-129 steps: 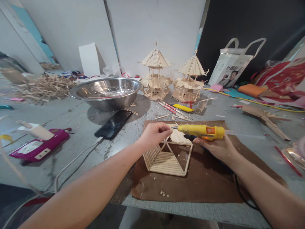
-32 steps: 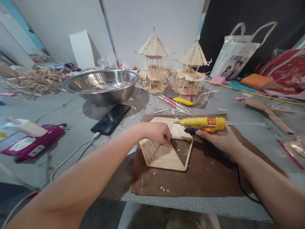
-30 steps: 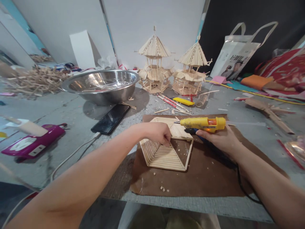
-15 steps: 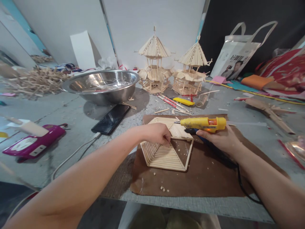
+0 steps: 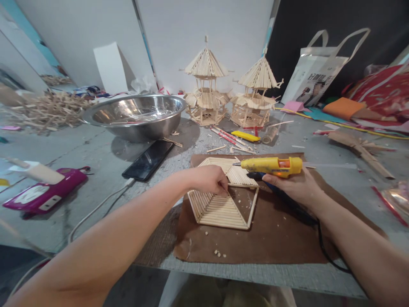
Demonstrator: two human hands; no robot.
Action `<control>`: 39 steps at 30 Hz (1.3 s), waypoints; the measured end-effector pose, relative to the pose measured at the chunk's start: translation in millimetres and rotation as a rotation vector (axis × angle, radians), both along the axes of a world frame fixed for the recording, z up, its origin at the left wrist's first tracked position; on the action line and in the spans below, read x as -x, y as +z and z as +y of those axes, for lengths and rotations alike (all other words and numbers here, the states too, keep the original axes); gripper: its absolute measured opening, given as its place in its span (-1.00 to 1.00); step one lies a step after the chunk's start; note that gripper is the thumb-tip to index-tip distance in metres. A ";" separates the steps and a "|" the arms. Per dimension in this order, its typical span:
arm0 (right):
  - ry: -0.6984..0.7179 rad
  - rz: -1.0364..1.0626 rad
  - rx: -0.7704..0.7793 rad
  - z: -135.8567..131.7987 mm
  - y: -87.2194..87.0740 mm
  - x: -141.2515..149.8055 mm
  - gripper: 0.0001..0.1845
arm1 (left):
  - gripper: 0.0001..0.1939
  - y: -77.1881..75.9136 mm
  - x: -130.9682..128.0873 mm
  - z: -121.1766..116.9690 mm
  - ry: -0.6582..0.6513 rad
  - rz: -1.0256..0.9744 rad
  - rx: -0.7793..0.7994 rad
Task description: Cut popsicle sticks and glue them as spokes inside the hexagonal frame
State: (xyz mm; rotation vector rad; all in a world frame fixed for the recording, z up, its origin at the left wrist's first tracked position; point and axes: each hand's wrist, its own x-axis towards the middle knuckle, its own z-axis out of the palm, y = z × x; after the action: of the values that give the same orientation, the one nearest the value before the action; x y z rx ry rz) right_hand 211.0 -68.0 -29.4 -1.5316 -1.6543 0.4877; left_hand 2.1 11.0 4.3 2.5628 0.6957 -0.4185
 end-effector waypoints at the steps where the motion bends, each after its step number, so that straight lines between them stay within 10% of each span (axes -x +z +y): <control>1: 0.005 -0.006 -0.001 0.1 -0.4 -0.4 -0.68 | -0.78 0.0 -0.1 0.2 -0.002 0.001 0.001; 39: 0.000 0.026 -0.004 0.3 -2.2 -0.2 -0.70 | -0.70 -2.2 1.0 -0.3 0.002 -0.001 -0.010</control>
State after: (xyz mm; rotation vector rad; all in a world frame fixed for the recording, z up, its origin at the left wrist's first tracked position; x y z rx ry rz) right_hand 211.2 -67.6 -31.6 -1.5162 -1.6337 0.5016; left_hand 1.1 10.8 2.1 2.5709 0.7012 -0.4146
